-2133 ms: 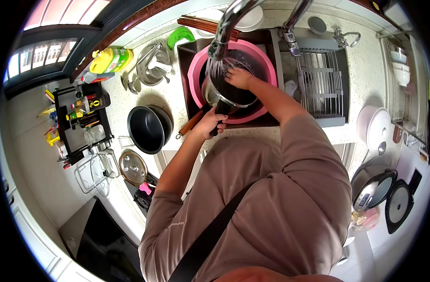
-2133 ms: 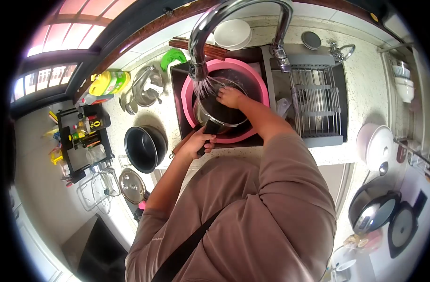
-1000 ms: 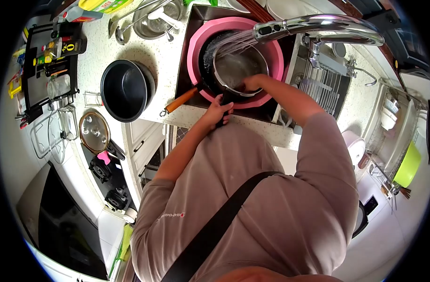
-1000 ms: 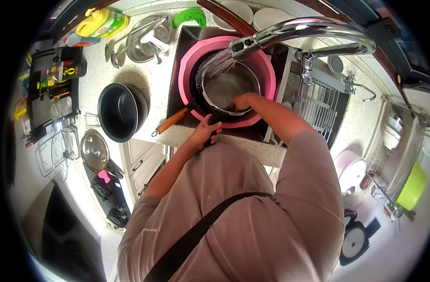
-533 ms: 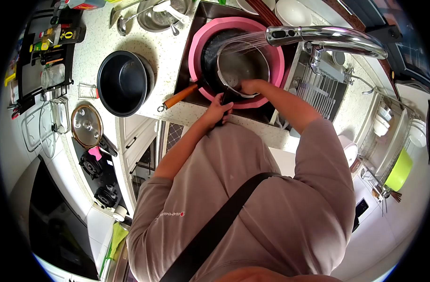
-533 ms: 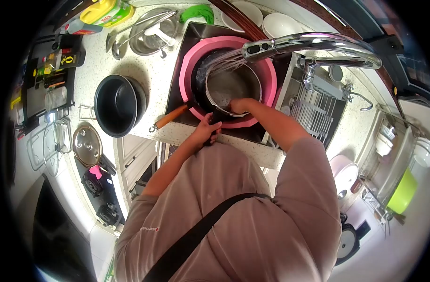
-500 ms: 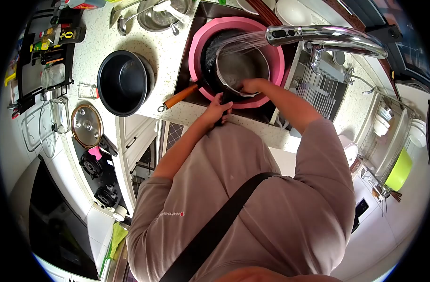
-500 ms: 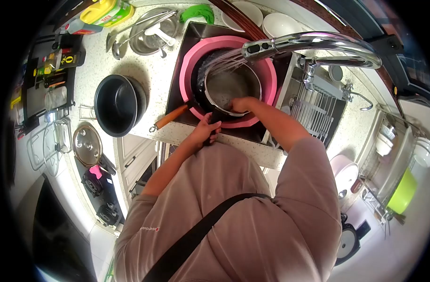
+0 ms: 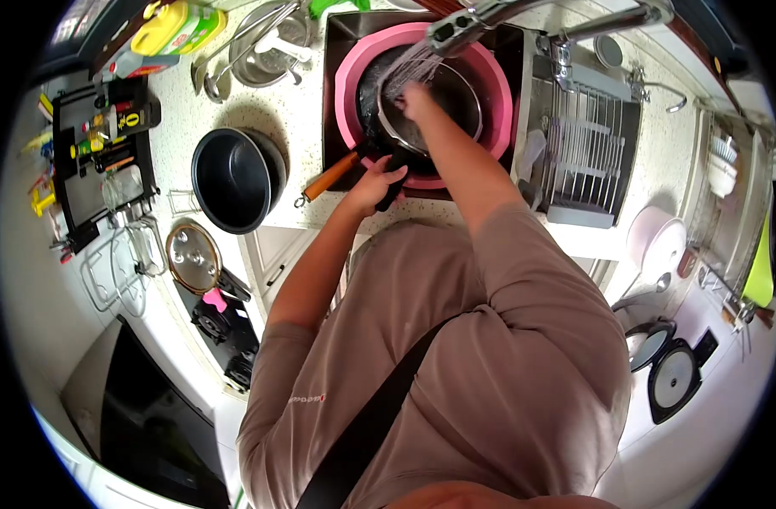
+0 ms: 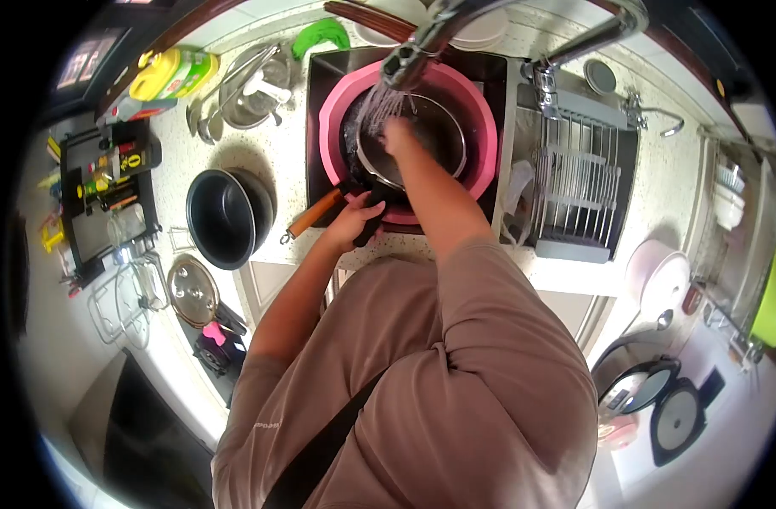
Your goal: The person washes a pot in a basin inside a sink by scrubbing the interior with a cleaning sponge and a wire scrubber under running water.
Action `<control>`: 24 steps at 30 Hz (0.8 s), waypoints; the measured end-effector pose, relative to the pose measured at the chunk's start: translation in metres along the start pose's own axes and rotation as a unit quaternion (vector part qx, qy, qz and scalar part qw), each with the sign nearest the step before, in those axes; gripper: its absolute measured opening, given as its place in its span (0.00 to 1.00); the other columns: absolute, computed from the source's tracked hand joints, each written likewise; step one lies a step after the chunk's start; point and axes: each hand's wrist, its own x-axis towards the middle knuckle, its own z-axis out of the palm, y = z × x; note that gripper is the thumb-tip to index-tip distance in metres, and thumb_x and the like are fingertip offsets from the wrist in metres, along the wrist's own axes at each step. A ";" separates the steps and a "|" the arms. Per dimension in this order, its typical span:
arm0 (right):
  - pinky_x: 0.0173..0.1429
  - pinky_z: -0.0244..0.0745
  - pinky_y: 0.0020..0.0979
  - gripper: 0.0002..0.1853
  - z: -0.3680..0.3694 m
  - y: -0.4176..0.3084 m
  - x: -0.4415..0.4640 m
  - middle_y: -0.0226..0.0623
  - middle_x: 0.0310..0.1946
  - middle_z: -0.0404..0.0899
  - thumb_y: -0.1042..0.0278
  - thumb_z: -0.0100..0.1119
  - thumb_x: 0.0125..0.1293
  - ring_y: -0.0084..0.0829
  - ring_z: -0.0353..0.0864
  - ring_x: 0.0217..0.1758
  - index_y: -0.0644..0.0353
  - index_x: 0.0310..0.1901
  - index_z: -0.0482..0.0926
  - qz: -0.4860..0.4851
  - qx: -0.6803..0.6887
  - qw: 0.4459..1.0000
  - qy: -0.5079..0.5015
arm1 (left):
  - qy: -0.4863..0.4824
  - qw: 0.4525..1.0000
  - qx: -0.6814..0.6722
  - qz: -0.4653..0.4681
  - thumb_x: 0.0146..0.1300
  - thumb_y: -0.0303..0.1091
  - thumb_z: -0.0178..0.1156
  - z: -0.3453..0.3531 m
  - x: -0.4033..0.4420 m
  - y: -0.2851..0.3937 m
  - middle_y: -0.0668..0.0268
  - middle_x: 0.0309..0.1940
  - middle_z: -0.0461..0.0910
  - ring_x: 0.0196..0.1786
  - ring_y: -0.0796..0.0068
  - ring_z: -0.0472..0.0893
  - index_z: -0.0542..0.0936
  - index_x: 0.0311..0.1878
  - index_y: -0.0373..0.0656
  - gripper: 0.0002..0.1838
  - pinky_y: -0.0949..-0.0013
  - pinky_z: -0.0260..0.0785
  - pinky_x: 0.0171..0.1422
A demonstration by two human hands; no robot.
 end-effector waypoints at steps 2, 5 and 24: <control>0.45 0.73 0.44 0.15 0.014 0.034 0.023 0.39 0.43 0.79 0.62 0.51 0.63 0.34 0.79 0.43 0.54 0.50 0.75 -0.002 -0.165 0.983 -0.084 | -0.003 1.000 0.029 -0.002 0.65 0.38 0.58 -0.001 -0.002 0.005 0.68 0.26 0.72 0.19 0.77 0.72 0.65 0.56 0.44 0.20 0.72 0.65 0.18; 0.57 0.68 0.41 0.21 0.037 -0.016 -0.102 0.46 0.52 0.77 0.62 0.53 0.63 0.39 0.73 0.55 0.66 0.54 0.74 0.031 -0.272 0.941 -0.198 | 0.018 0.996 0.085 0.021 0.62 0.34 0.62 0.003 -0.003 0.018 0.68 0.24 0.71 0.18 0.78 0.71 0.64 0.52 0.43 0.20 0.72 0.64 0.18; 0.49 0.74 0.42 0.19 0.018 -0.006 -0.091 0.58 0.44 0.79 0.68 0.57 0.56 0.47 0.80 0.47 0.76 0.45 0.76 -0.167 -0.399 0.899 -0.075 | -0.053 0.982 0.167 -0.063 0.57 0.22 0.61 0.012 -0.017 0.030 0.69 0.15 0.64 0.13 0.78 0.64 0.61 0.53 0.44 0.24 0.70 0.60 0.17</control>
